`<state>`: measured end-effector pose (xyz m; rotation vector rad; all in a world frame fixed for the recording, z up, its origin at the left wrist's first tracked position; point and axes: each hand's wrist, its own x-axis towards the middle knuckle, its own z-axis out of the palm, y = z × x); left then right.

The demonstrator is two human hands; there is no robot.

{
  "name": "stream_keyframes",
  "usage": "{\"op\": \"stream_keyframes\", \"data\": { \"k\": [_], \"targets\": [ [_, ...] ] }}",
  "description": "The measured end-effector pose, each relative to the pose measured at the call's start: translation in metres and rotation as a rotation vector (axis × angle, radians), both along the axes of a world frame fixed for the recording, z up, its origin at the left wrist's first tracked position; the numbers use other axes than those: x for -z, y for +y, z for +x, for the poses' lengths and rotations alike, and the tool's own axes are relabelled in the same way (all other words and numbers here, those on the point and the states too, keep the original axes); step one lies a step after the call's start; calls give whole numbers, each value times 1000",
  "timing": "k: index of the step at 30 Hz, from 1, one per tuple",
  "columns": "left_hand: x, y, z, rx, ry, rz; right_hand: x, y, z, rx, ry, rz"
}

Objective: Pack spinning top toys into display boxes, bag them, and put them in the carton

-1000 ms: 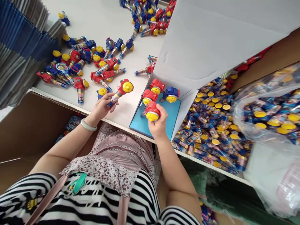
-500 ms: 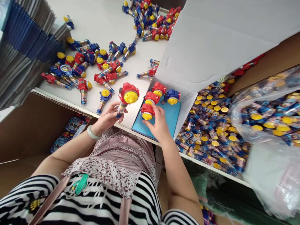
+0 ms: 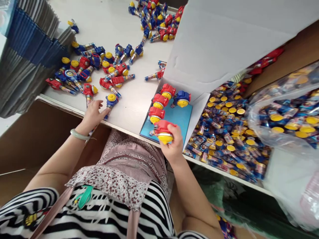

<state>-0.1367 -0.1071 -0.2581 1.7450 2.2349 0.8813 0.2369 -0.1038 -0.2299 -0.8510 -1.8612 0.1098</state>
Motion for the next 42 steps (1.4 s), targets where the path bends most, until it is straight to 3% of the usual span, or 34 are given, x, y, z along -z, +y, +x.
{"op": "stream_keyframes", "data": {
  "k": [3, 6, 9, 11, 17, 22, 25, 31, 33, 36, 39, 42],
  "targets": [
    [20, 10, -16, -30, 146, -159, 13, -4, -12, -26, -4, 2],
    [25, 12, -8, -66, -64, -129, 13, -10, -25, -14, -36, 14],
    [19, 7, 5, -26, -503, -64, 6, -12, -24, -55, -60, -23],
    [12, 1, 15, 75, -663, 21, 4, -10, -19, -60, -29, -29],
    [-2, -10, 49, 271, -682, 182, 12, -5, -16, -114, 7, -64],
    [-7, -13, 65, 367, -692, 236, 1, -14, -22, -89, -47, -24],
    [-10, -15, 67, 382, -708, 239, -1, -17, -23, -78, -89, -105],
    [-14, -19, 69, 379, -876, 214, 15, -17, -26, -117, -183, -322],
    [-17, -20, 73, 447, -955, 175, 1, -18, -20, -135, -268, -402],
    [-32, -17, 88, 605, -958, 178, -42, -17, -11, -116, -296, -426],
    [-63, -4, 120, 749, -798, 282, -80, -4, -18, -86, -93, -325],
    [-96, 15, 151, 887, -639, 349, -95, 26, -25, -14, 46, -216]
  ]
}}
